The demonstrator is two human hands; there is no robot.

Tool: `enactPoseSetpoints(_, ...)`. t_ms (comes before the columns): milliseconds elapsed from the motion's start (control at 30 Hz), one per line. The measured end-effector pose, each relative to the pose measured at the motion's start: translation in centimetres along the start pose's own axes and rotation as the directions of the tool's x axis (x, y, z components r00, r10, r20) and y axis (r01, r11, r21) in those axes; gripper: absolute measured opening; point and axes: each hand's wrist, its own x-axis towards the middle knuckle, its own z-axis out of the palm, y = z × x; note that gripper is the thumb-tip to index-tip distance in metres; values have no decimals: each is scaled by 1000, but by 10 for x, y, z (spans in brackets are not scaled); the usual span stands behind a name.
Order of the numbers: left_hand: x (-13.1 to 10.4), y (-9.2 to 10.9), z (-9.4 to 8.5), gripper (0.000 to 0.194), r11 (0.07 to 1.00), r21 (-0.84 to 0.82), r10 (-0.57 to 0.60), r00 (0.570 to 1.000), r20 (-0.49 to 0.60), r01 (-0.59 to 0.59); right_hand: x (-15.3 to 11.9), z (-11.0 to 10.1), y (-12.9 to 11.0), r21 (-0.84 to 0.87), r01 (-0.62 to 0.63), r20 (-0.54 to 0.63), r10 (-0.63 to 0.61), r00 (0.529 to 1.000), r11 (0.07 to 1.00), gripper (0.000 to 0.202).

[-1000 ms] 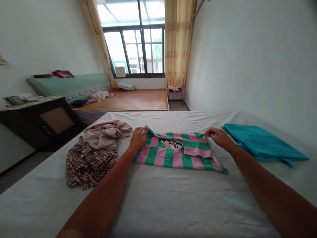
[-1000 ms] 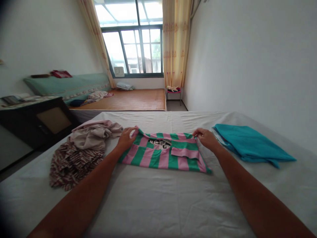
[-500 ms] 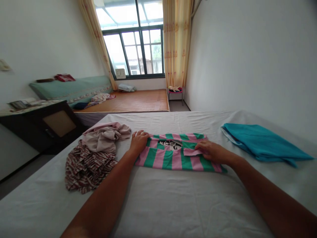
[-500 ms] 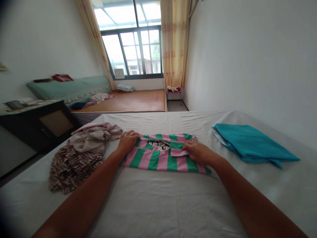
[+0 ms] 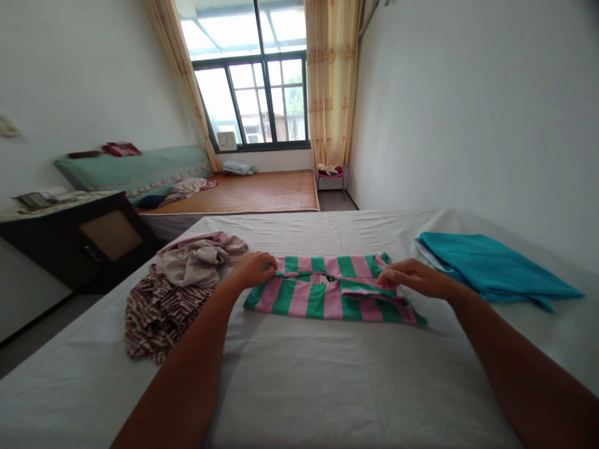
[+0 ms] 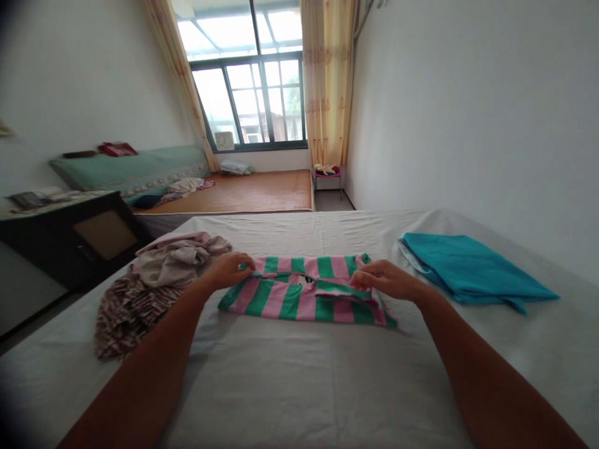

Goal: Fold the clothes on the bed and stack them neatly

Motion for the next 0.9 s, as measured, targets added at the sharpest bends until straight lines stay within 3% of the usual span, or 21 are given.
enactPoseSetpoints(100,0,6,6,29,1000,3,-26,999,-35,27,6,10,7,-20,-3,-107,1,994,1000,60)
enactPoseSetpoints(167,2,14,19,34,1000,-12,18,996,-91,-19,12,21,11,-187,68,-181,-102,978,980,55)
enactPoseSetpoints(267,5,26,47,43,993,-34,109,994,-16,-109,18,42,20,-479,176,-26,-215,976,860,52)
enactPoseSetpoints(333,5,29,63,51,995,-24,95,993,74,-93,20,54,29,-598,168,57,-167,984,783,56)
enactPoseSetpoints(400,4,29,73,56,999,-7,54,990,129,-54,22,61,38,-668,109,61,-92,994,736,59)
enactPoseSetpoints(667,3,8,70,50,980,49,-198,973,121,193,25,53,74,-691,-80,-82,31,996,718,60)
enactPoseSetpoints(833,-3,-9,68,47,928,70,-366,931,0,365,25,50,87,-663,-87,-128,2,992,744,53)
enactPoseSetpoints(900,-5,-12,65,47,921,74,-380,924,-39,382,26,50,88,-656,-79,-133,-12,991,750,52)
